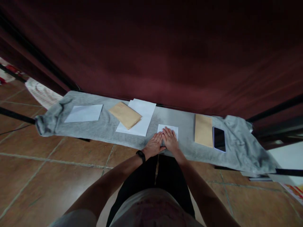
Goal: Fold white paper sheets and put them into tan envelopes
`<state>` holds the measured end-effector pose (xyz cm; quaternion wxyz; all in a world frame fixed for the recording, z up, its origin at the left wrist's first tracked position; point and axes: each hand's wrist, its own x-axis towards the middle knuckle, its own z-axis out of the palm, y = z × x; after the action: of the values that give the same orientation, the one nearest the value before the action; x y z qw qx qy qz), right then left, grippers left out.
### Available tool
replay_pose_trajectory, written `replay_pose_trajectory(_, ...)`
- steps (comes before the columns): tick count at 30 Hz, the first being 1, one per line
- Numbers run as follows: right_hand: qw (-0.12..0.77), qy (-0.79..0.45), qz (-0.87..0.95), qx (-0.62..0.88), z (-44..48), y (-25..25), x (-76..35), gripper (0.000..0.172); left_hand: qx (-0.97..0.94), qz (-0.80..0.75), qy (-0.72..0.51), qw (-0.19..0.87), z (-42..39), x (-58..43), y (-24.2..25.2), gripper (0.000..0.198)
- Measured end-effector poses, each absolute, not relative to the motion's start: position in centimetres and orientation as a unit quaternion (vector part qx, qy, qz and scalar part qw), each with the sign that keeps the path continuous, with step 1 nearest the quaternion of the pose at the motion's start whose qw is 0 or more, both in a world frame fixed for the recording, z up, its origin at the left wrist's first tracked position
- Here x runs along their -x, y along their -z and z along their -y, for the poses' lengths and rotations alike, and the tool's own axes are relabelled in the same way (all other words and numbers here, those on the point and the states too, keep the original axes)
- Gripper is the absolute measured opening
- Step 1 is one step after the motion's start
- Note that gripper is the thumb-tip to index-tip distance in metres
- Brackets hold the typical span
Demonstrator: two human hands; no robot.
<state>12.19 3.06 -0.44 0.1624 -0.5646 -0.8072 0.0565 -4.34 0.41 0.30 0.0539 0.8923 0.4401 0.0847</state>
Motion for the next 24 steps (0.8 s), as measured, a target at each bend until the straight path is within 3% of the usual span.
replay_pose_trajectory(14,0.140,-0.001,0.769,0.624,-1.7,0.9,-14.3,0.052,-0.910,-0.405,-0.063,0.068,-1.2,4.8,-1.4,0.073)
replay_pose_trajectory(24,0.162,0.019,0.743,0.649,-1.6,1.3,-14.1,0.054,-0.863,-0.498,-0.048,0.078,-5.1,1.9,-1.4,0.065)
